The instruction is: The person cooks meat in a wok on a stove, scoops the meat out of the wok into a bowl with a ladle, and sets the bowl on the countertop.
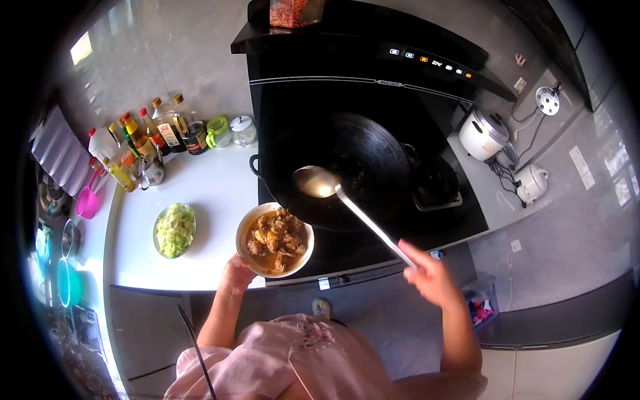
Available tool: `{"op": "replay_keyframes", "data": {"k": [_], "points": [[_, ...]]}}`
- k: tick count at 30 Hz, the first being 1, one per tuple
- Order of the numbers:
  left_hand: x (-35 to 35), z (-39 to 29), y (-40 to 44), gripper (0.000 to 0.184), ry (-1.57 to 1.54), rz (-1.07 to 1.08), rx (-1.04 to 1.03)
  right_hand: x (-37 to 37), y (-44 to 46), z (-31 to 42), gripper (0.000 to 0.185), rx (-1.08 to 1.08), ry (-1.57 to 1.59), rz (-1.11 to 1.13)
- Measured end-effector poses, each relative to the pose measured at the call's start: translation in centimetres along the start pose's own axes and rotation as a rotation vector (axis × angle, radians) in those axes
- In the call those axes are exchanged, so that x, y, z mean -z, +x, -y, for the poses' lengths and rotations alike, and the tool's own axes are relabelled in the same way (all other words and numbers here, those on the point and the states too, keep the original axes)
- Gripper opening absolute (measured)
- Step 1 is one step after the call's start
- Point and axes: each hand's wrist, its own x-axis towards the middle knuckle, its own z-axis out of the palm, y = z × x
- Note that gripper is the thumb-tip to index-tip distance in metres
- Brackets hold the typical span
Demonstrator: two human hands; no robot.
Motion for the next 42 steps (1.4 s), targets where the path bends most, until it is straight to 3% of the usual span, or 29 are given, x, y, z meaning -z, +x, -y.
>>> {"op": "replay_keyframes", "data": {"k": [2,4,8,10,12,13,14,18,20,22,23,25,30,32,36,37,38,39,42], "points": [[0.3,0.2,0.2,0.052,0.0,0.008,-0.007,0.6,3.6,-0.9,0.05,-0.101,-0.056,-0.07],[0.3,0.4,0.2,0.052,-0.001,0.014,-0.014,1.2,7.4,-4.4,0.046,0.038,-0.381,-0.212],[0.0,0.4,-0.1,0.053,0.041,-0.043,-0.007,2.1,10.8,-6.0,0.035,0.135,-0.489,-0.281],[-0.2,0.4,-0.4,0.054,0.037,-0.047,-0.006,2.1,10.1,-3.4,0.021,-0.041,-0.449,-0.074],[-0.5,0.2,-0.5,0.055,0.048,-0.067,0.0,1.9,8.4,0.6,0.009,-0.389,-0.174,0.138],[-0.5,0.2,-0.5,0.055,0.044,-0.069,-0.002,2.1,7.7,1.3,0.059,-0.464,-0.069,0.217],[-0.4,0.2,-0.4,0.055,0.04,-0.059,0.001,3.0,6.9,0.1,0.062,-0.446,0.182,0.306],[-0.3,-0.1,-0.1,0.056,0.012,-0.017,-0.002,3.5,2.7,0.8,0.063,-0.487,0.526,0.419],[-0.3,-0.3,-0.1,0.056,0.013,-0.031,-0.002,2.3,0.3,0.8,0.061,-0.408,0.51,0.388],[-0.3,-0.5,-0.1,0.056,0.017,-0.044,0.002,-0.2,-1.9,1.0,0.055,-0.274,0.172,0.304],[-0.3,-0.6,-0.1,0.056,0.03,-0.039,0.006,-2.0,-2.3,-0.4,0.052,0.084,-0.027,0.202],[-0.3,-0.8,0.0,0.056,0.046,-0.031,0.012,-3.2,-2.9,-0.4,0.051,0.393,-0.359,0.12],[0.4,-0.8,0.2,0.056,0.026,-0.019,0.005,-3.4,-3.6,0.6,0.049,0.395,-0.628,0.094],[0.5,-0.8,0.3,0.057,0.025,-0.02,-0.001,-2.9,-2.5,0.8,0.046,0.395,-0.352,0.095],[1.2,-0.3,0.5,0.057,0.003,-0.009,-0.015,-0.6,2.6,1.0,0.053,-0.012,0.028,0.068],[1.1,-0.3,0.4,0.057,0.005,-0.008,-0.015,-0.2,4.4,1.7,0.053,-0.216,0.001,0.047],[1.0,-0.4,0.3,0.057,0.017,-0.025,-0.013,-0.4,6.4,1.0,0.053,-0.19,-0.06,-0.027],[0.9,-0.4,0.2,0.057,0.028,-0.042,-0.012,-0.5,8.6,-1.1,0.051,-0.02,-0.143,-0.099],[1.5,0.0,0.5,0.057,0.006,-0.02,-0.037,0.0,13.6,-5.2,0.036,0.1,-0.427,-0.263]]}}
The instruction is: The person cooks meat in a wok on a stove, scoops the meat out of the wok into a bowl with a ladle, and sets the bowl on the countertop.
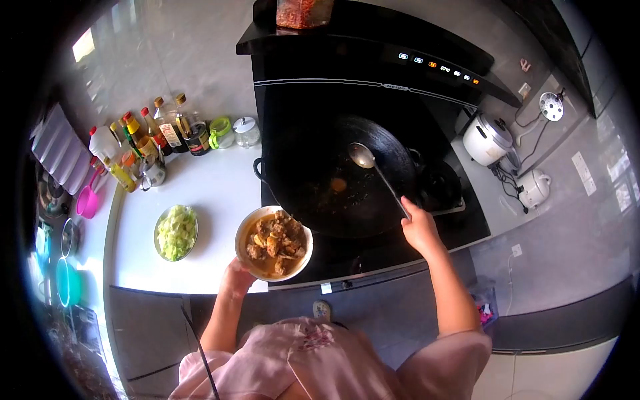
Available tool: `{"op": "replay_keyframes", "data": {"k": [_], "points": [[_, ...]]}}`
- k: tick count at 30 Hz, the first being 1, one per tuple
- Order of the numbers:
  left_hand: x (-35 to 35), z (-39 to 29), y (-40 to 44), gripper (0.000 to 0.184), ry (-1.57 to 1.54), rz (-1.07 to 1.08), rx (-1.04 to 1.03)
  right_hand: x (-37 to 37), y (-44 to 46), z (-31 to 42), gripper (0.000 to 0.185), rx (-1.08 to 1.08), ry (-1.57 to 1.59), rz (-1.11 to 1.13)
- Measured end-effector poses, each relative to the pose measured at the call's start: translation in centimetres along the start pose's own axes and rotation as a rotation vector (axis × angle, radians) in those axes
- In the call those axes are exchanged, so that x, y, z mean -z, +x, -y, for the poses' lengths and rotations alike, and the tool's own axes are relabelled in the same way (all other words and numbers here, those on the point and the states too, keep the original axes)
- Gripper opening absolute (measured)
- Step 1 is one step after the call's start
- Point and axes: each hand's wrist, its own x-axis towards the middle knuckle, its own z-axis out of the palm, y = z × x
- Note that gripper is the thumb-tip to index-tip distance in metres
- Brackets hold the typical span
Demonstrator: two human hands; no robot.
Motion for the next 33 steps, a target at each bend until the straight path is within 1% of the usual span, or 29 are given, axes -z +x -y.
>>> {"op": "replay_keyframes", "data": {"k": [1,2,4,5,6,7,8,10,12,14,16,18,19,21,22,23,25,28,29,31,33], "points": [[0.1,0.1,0.1,0.057,0.001,-0.001,0.0,-0.1,0.6,-1.1,0.036,0.0,0.001,0.001],[0.0,0.1,0.1,0.057,-0.005,0.007,-0.012,0.0,1.0,-1.0,0.027,0.096,-0.071,-0.002],[-0.1,0.0,-0.1,0.057,-0.011,0.01,-0.023,0.3,0.8,-0.7,0.019,0.192,-0.143,0.001],[-0.6,-0.3,-0.3,0.057,0.01,-0.021,-0.021,1.4,-0.1,1.8,0.013,-0.075,0.03,0.184],[-1.1,-0.5,-0.4,0.057,0.031,-0.051,-0.019,2.3,-0.9,3.6,0.012,-0.343,0.203,0.363],[-1.3,-0.5,-0.4,0.057,0.029,-0.05,-0.019,2.7,-1.5,4.1,0.02,-0.542,0.324,0.486],[-1.5,-0.6,-0.4,0.058,0.03,-0.051,-0.023,3.3,-2.6,3.3,0.043,-0.479,0.516,0.562],[-1.6,-0.7,-0.3,0.058,0.027,-0.049,-0.028,4.5,-4.3,4.2,0.063,-0.611,0.703,0.674],[-1.3,-0.7,-0.1,0.057,-0.008,-0.025,-0.017,5.7,-6.4,4.3,0.063,-0.629,0.882,0.743],[-0.9,-0.7,0.2,0.057,-0.011,-0.019,-0.009,6.4,-8.7,5.3,0.064,-0.601,0.955,0.76],[-0.6,-0.6,0.2,0.056,-0.013,-0.015,0.005,6.3,-11.2,6.4,0.063,-0.519,0.915,0.713],[-0.6,-0.8,0.3,0.054,0.018,-0.033,0.039,5.6,-13.5,7.2,0.056,-0.411,0.713,0.663],[-0.6,-0.8,0.3,0.054,0.017,-0.034,0.041,5.1,-14.3,7.4,0.054,-0.308,0.568,0.621],[-0.8,-1.0,0.2,0.053,0.006,-0.049,0.037,3.0,-15.3,7.6,0.052,0.2,0.365,0.361],[-0.6,-0.9,0.3,0.053,0.007,-0.048,0.038,2.6,-15.5,7.6,0.051,0.399,0.224,0.228],[-0.4,-0.8,0.5,0.053,0.005,-0.045,0.038,2.6,-15.9,7.6,0.051,0.398,0.225,0.228],[-0.1,-0.6,0.5,0.053,0.004,-0.042,0.038,2.7,-16.4,7.6,0.046,0.425,-0.088,0.25],[-0.3,-0.8,0.4,0.054,0.016,-0.046,0.035,3.2,-16.1,7.0,0.044,0.446,-0.159,0.249],[-0.4,-0.9,0.4,0.055,0.012,-0.049,0.027,3.3,-15.3,7.3,0.048,0.428,0.06,0.217],[-0.5,-0.9,0.2,0.056,0.012,-0.054,0.021,3.3,-13.2,5.2,0.048,0.319,0.359,0.245],[-0.8,-1.0,0.2,0.056,0.03,-0.041,0.005,4.9,-10.4,5.5,0.049,-0.062,0.454,0.361]]}}
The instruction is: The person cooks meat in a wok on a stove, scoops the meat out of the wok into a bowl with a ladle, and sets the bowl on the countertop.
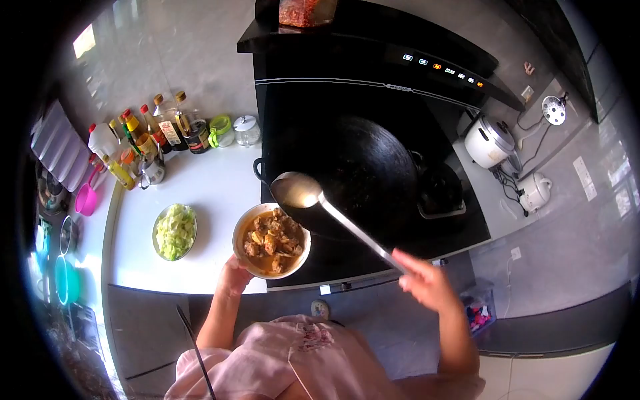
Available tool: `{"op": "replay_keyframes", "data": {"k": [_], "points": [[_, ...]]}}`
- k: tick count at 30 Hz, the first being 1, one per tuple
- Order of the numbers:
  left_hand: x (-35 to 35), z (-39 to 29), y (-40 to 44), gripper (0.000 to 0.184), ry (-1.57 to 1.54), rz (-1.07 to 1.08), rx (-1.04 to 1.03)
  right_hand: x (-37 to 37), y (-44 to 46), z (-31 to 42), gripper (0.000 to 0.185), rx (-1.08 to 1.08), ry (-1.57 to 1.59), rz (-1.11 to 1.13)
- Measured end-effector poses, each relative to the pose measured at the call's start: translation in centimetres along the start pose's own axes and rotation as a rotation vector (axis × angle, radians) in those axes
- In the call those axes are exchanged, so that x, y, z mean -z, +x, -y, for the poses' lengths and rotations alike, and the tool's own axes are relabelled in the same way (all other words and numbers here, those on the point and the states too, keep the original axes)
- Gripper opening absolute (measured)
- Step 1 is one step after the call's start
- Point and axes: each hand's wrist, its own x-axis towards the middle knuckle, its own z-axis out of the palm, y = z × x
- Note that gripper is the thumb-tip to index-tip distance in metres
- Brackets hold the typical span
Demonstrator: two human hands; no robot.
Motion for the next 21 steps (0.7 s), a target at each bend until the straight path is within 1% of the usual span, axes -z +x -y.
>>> {"op": "replay_keyframes", "data": {"k": [1,3,5,6,7,8,10,11,13,14,15,17,19,20,21], "points": [[0.0,0.1,0.1,0.056,0.002,0.0,0.001,0.9,1.4,1.2,0.049,-0.223,0.032,0.003],[0.4,0.3,0.3,0.056,-0.019,0.026,-0.006,1.3,5.1,0.5,0.05,-0.292,0.024,-0.088],[0.6,0.4,0.4,0.056,-0.029,0.035,-0.007,1.4,8.9,-2.0,0.05,-0.122,-0.172,-0.204],[0.6,0.5,0.5,0.056,-0.043,0.043,-0.011,1.8,10.9,-4.3,0.051,-0.044,-0.3,-0.242],[0.6,0.5,0.5,0.056,-0.042,0.041,-0.01,1.8,11.7,-4.6,0.051,-0.045,-0.299,-0.24],[0.6,0.5,0.5,0.055,-0.051,0.037,-0.012,1.8,12.3,-4.6,0.05,-0.066,-0.381,-0.245],[0.5,0.6,0.5,0.055,-0.061,0.027,-0.014,0.7,11.8,-0.8,0.052,-0.274,-0.318,-0.187],[0.2,0.5,0.3,0.055,-0.047,-0.015,-0.01,0.9,11.5,-0.7,0.052,-0.275,-0.319,-0.182],[0.1,0.4,0.2,0.055,-0.033,-0.056,-0.007,1.6,10.3,-1.2,0.055,-0.359,-0.008,0.11],[0.1,0.4,0.3,0.055,-0.03,-0.035,-0.009,1.7,9.3,-0.7,0.059,-0.381,0.107,0.162],[0.0,0.4,0.3,0.055,-0.026,-0.013,-0.009,2.4,8.5,-1.1,0.06,-0.448,0.238,0.216],[0.3,0.6,0.5,0.056,-0.041,0.011,-0.005,3.2,6.4,-1.9,0.061,-0.475,0.442,0.295],[0.2,0.4,0.7,0.056,-0.057,0.032,-0.005,3.6,3.8,-2.1,0.062,-0.437,0.529,0.356],[0.0,0.3,0.5,0.056,-0.045,0.02,0.001,3.2,2.3,-2.0,0.063,-0.412,0.555,0.332],[-0.2,0.2,0.4,0.056,-0.034,0.005,0.007,2.6,0.9,-1.8,0.06,-0.363,0.487,0.327]]}}
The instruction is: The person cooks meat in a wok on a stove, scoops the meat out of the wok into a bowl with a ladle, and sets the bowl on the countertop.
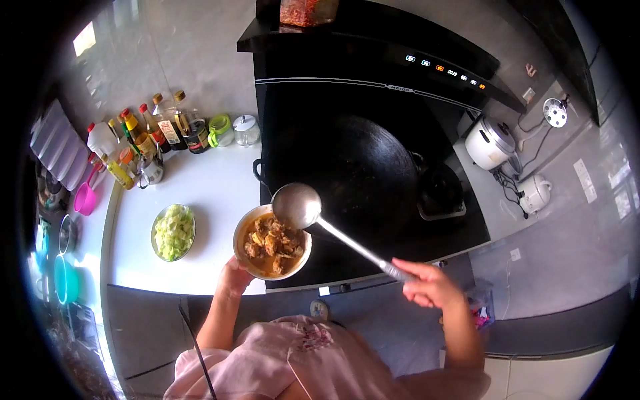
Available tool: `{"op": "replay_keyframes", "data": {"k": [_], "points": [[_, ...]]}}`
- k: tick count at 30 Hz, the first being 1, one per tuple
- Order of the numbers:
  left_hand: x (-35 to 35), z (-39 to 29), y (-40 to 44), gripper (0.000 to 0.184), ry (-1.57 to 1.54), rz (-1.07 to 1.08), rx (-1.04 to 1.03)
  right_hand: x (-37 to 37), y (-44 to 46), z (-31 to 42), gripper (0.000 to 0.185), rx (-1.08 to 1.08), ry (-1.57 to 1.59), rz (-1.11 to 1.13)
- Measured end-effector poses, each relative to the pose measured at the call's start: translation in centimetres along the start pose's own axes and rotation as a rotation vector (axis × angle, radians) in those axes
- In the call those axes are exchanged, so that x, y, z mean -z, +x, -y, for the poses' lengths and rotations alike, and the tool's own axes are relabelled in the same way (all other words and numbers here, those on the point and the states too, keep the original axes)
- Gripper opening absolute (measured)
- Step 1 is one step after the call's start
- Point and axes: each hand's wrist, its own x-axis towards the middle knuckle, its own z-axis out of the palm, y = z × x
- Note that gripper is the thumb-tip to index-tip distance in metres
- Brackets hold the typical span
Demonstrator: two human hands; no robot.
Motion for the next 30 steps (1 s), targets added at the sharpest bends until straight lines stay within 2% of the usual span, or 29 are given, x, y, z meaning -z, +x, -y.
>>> {"op": "replay_keyframes", "data": {"k": [2,3,5,9,12,14,16,18,19,20,22,26,28,29,30], "points": [[0.2,0.1,-0.1,0.056,-0.003,-0.008,0.008,-3.1,-1.7,-1.1,0.055,0.137,-0.39,-0.164],[0.4,0.1,-0.1,0.056,-0.004,-0.013,0.018,-4.3,-1.3,-2.4,0.053,0.458,-0.635,-0.229],[0.7,0.3,0.1,0.056,-0.003,0.007,0.021,-6.4,-2.2,-2.4,0.05,0.673,-1.034,-0.357],[0.9,0.4,0.3,0.055,0.013,0.012,0.016,-6.7,-2.7,-2.8,0.045,0.716,-1.15,-0.403],[0.7,0.2,0.1,0.055,0.007,0.002,0.029,-6.2,-2.7,-1.6,0.047,0.626,-1.078,-0.376],[0.5,0.2,0.0,0.055,0.012,0.004,0.023,-4.0,-1.8,-1.3,0.044,0.553,-0.696,-0.283],[0.3,0.2,-0.1,0.055,0.017,0.007,0.02,-1.7,-0.1,0.1,0.048,0.406,-0.466,-0.326],[0.2,0.2,-0.2,0.056,0.023,-0.002,0.015,0.1,2.9,1.3,0.052,0.376,-0.521,-0.431],[0.1,0.2,-0.3,0.056,0.025,-0.002,0.016,1.2,4.7,1.5,0.051,0.348,-0.633,-0.507],[-0.1,0.1,-0.5,0.056,0.032,-0.013,0.019,2.5,6.8,0.9,0.05,0.478,-0.797,-0.602],[0.1,0.3,-0.5,0.057,0.04,-0.024,0.022,3.6,9.1,1.5,0.05,0.411,-0.972,-0.711],[-0.2,0.5,-0.6,0.057,0.024,0.001,0.019,4.6,9.9,1.4,0.052,0.482,-1.198,-0.699],[-0.3,0.5,-0.9,0.057,0.026,0.003,0.019,2.0,6.7,4.0,0.054,-0.072,-0.517,-0.404],[-0.2,0.6,-0.8,0.057,0.028,0.012,0.021,1.0,5.3,4.3,0.056,-0.079,-0.461,-0.32],[-0.3,0.7,-0.8,0.057,0.03,0.022,0.022,1.5,4.3,3.8,0.059,-0.112,-0.25,-0.224]]}}
